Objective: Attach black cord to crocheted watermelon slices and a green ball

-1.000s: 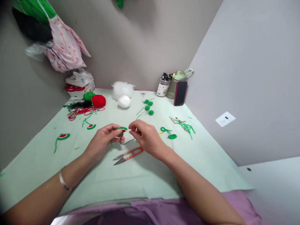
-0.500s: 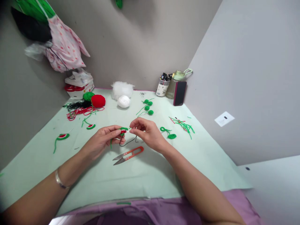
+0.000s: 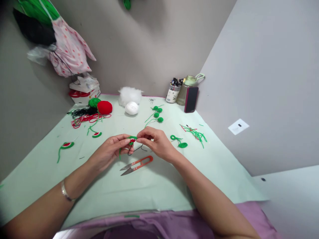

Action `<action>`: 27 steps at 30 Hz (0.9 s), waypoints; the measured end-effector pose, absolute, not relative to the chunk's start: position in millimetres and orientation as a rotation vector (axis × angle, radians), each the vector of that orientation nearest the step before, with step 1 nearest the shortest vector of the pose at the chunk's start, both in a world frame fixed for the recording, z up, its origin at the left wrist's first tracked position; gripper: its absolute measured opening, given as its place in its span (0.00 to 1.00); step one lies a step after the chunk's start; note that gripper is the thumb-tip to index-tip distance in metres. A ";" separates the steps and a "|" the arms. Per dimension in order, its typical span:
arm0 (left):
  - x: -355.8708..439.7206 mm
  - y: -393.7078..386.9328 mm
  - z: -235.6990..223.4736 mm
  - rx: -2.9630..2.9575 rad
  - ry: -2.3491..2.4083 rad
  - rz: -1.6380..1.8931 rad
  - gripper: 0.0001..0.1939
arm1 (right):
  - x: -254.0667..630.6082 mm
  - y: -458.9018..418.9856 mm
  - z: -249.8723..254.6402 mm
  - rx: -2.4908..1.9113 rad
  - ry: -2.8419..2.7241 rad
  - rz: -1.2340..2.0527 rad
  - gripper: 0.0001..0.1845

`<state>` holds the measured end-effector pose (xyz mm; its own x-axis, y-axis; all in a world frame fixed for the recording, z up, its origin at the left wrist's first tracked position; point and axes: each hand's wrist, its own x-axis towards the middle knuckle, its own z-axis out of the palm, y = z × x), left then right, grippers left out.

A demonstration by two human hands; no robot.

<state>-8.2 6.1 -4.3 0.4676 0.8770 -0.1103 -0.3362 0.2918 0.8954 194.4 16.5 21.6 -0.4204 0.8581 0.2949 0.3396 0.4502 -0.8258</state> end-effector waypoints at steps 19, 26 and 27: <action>-5.2 5.0 -7.7 1.008 0.829 0.997 0.11 | 176.0 0.0 12.3 -1.078 -2.080 0.647 0.06; 0.1 3.1 -10.4 1.184 0.944 0.976 0.09 | 175.9 0.7 3.8 -1.048 -2.412 0.012 0.09; 0.5 3.5 -11.3 1.212 0.951 0.986 0.08 | 175.8 -1.2 4.2 -1.027 -2.409 -0.093 0.10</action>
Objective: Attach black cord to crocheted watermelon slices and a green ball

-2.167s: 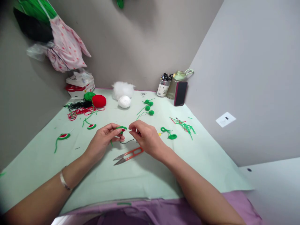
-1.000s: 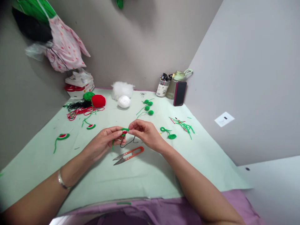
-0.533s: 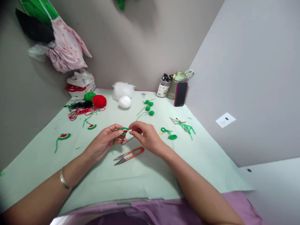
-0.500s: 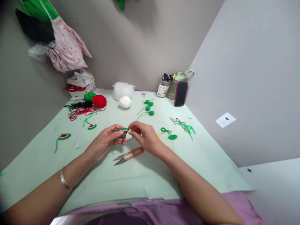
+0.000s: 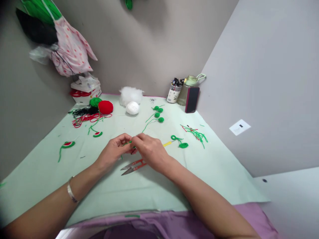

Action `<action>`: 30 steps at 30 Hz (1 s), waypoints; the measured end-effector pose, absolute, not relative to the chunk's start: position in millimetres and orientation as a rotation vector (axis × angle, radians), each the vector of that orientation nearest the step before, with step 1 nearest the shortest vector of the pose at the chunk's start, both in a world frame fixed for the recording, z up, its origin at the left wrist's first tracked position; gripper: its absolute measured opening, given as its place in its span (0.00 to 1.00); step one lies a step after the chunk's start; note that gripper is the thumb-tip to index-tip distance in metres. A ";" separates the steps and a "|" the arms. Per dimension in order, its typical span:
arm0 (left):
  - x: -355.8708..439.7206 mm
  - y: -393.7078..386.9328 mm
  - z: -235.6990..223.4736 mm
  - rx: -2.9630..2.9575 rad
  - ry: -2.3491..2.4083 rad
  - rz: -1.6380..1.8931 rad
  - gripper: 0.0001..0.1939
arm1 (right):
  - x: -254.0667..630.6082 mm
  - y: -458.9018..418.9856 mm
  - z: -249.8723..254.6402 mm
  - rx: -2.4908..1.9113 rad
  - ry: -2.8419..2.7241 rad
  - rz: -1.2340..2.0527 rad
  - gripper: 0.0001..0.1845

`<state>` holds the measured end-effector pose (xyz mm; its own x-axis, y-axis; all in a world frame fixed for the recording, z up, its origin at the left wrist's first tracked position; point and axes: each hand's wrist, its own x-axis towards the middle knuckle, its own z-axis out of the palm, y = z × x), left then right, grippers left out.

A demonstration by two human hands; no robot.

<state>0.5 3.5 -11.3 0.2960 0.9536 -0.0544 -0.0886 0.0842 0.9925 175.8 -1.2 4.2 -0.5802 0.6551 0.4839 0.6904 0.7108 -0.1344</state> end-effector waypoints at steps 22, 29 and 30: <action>-11.6 21.2 -25.3 1.048 1.008 1.112 0.10 | 208.7 -41.3 64.3 -0.402 -1.773 1.981 0.13; -10.8 16.5 -20.2 0.989 0.896 1.099 0.12 | 189.6 -10.0 46.6 -0.969 -1.843 1.230 0.07; -11.0 16.2 -19.6 0.991 0.899 1.095 0.12 | 187.2 -6.5 41.2 -1.041 -1.889 1.027 0.06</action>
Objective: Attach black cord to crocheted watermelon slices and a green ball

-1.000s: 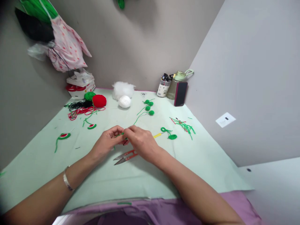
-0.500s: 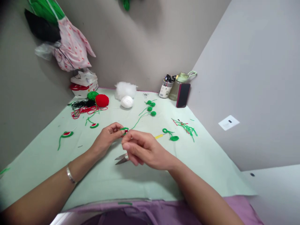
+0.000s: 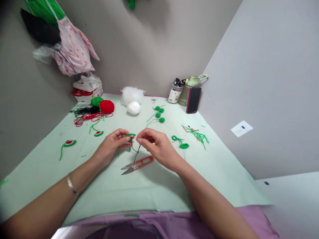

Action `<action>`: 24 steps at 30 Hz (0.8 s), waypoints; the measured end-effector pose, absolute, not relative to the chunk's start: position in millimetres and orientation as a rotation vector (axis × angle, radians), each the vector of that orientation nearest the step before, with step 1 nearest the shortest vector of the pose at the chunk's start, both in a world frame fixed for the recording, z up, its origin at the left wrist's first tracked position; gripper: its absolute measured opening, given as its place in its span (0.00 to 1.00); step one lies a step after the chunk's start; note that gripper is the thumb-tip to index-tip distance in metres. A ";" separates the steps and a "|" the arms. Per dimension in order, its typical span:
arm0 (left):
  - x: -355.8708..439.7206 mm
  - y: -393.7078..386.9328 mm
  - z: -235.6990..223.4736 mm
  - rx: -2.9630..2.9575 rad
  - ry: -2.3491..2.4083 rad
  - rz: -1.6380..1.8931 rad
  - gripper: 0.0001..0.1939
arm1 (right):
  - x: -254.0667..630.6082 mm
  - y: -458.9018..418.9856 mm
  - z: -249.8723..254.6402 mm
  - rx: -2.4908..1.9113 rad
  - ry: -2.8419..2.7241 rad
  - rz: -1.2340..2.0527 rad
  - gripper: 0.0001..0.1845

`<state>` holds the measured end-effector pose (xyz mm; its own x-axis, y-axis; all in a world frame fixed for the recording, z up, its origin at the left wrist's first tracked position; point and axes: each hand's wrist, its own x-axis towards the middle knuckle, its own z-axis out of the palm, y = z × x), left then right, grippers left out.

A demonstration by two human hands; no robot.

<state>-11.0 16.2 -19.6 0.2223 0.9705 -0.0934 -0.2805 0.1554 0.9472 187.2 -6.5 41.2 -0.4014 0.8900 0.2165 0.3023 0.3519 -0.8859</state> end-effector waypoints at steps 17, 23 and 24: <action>-8.4 11.7 -17.1 1.092 0.936 1.048 0.13 | 176.6 -2.5 13.2 -1.156 -2.260 0.121 0.08; -6.7 7.3 -17.3 1.329 1.061 1.053 0.11 | 175.8 -3.3 11.5 -1.187 -2.294 0.141 0.09; -5.6 5.2 -17.9 1.415 1.099 1.078 0.09 | 175.5 -3.4 10.1 -1.206 -2.301 0.151 0.09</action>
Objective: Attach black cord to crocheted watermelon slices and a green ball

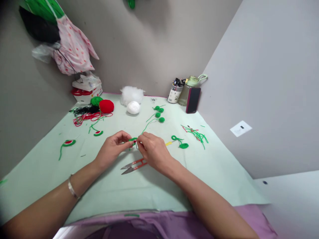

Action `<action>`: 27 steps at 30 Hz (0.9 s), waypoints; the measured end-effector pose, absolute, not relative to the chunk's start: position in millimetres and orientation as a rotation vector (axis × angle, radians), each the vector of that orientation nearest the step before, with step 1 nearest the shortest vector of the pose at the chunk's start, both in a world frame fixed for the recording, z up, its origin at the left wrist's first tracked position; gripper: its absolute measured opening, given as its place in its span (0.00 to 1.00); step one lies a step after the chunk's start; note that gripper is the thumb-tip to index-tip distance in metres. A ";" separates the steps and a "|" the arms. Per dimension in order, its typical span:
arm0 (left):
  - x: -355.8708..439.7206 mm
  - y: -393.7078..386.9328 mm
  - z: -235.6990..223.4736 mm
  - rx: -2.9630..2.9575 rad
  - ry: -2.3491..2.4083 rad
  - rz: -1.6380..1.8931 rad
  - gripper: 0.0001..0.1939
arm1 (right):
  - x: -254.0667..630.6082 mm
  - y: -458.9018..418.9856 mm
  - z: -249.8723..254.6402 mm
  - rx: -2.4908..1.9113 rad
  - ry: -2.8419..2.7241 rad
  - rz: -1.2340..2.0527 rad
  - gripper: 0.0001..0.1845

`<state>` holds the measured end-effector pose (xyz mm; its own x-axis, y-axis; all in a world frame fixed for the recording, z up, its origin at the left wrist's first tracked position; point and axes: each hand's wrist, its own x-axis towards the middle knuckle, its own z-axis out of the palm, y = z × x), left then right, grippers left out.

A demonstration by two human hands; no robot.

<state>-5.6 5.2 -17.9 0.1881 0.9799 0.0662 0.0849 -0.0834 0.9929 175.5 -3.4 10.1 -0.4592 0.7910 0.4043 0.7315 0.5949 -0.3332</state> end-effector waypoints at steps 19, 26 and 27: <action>-1.7 -1.4 -17.1 1.646 1.049 1.245 0.03 | 174.2 1.6 12.7 -1.300 -1.956 0.650 0.11; -1.9 0.2 -10.7 1.363 0.985 1.087 0.07 | 184.4 11.7 22.4 -1.237 -1.764 1.195 0.12; -2.4 0.7 -11.0 1.363 0.978 1.076 0.07 | 184.4 12.9 20.8 -1.224 -1.680 1.351 0.12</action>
<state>-2.4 0.7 -11.0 0.2497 0.9656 0.0727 -0.0190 -0.0702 0.9974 184.4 12.9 20.8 -0.3528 0.9335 -0.0641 0.2632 0.0332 -0.9642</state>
